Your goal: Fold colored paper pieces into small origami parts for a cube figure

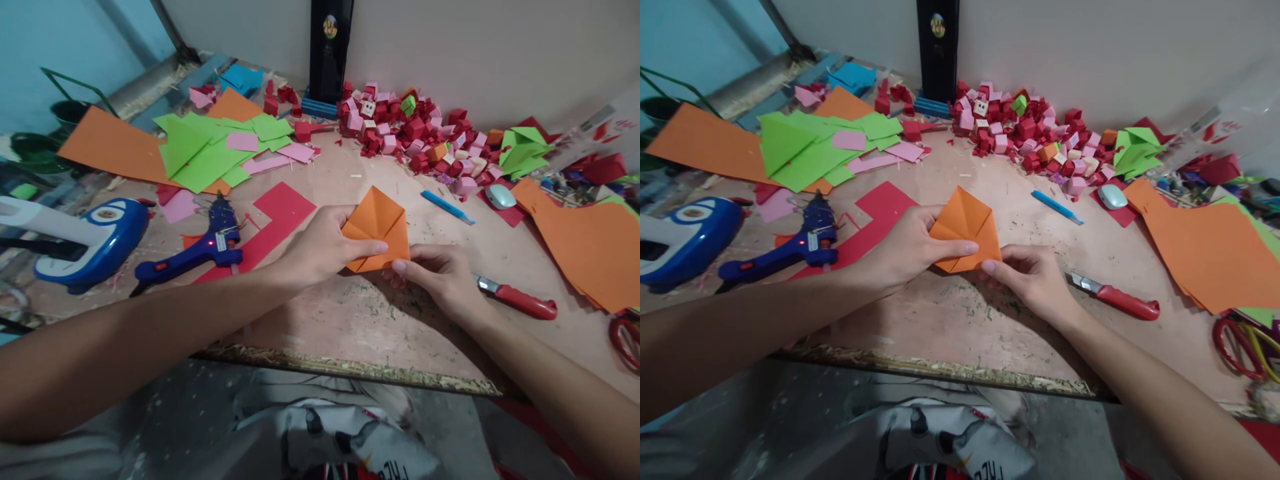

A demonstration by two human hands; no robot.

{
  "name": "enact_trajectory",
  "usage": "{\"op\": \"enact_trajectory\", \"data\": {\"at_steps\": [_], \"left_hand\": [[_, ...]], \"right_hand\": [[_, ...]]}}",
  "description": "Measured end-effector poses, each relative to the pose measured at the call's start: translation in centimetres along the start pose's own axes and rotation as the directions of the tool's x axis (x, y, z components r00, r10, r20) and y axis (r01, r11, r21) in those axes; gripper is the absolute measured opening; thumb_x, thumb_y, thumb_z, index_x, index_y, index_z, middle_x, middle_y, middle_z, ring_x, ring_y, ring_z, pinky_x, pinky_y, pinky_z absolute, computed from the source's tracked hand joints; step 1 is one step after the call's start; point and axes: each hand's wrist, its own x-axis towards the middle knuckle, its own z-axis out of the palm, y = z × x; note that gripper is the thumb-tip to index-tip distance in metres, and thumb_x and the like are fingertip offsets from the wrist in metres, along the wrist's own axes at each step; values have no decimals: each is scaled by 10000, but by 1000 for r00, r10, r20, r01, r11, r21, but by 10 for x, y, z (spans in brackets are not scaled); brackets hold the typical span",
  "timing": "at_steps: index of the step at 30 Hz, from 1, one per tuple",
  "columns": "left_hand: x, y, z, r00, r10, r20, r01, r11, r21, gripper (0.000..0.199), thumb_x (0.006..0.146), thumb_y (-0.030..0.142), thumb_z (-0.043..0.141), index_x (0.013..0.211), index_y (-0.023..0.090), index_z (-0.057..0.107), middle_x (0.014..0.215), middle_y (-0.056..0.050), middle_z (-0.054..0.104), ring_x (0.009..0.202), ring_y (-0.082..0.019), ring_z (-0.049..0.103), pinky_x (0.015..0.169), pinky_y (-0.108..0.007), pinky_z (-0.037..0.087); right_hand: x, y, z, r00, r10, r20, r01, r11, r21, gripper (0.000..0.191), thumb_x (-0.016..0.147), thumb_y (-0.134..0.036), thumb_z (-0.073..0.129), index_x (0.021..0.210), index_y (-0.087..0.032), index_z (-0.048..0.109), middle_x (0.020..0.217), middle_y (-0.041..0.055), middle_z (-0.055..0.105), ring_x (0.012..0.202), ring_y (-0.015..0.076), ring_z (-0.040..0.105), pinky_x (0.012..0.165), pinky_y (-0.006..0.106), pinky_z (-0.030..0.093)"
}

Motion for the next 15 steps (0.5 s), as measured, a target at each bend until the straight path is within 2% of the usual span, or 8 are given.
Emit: {"op": "enact_trajectory", "data": {"at_steps": [7, 10, 15], "left_hand": [[2, -1, 0, 998, -42, 51, 43, 999, -7, 327, 759, 365, 897, 1004, 176, 790, 1025, -83, 836, 854, -238, 784, 707, -314, 617], [0, 2, 1, 998, -55, 8, 54, 998, 15, 341, 750, 391, 904, 975, 159, 795, 987, -93, 835, 825, -236, 778, 671, -294, 603], [-4, 8, 4, 998, -38, -49, 38, 999, 4, 344, 741, 399, 912, 959, 160, 797, 961, -94, 832, 805, -236, 769, 661, -298, 602]], "right_hand": [[1, 2, -2, 998, -18, -54, 21, 998, 55, 186, 864, -364, 904, 743, -236, 844, 696, 16, 767, 610, 115, 660, 602, 219, 532], [1, 3, -3, 998, -34, -57, 39, 994, 97, 206, 914, -402, 859, 779, -247, 855, 730, 17, 785, 634, 114, 674, 626, 217, 548], [-1, 4, 1, 1000, 19, -12, -19, 999, 50, 169, 827, -408, 931, 842, -244, 895, 782, 45, 827, 644, 126, 692, 617, 217, 545]]}}
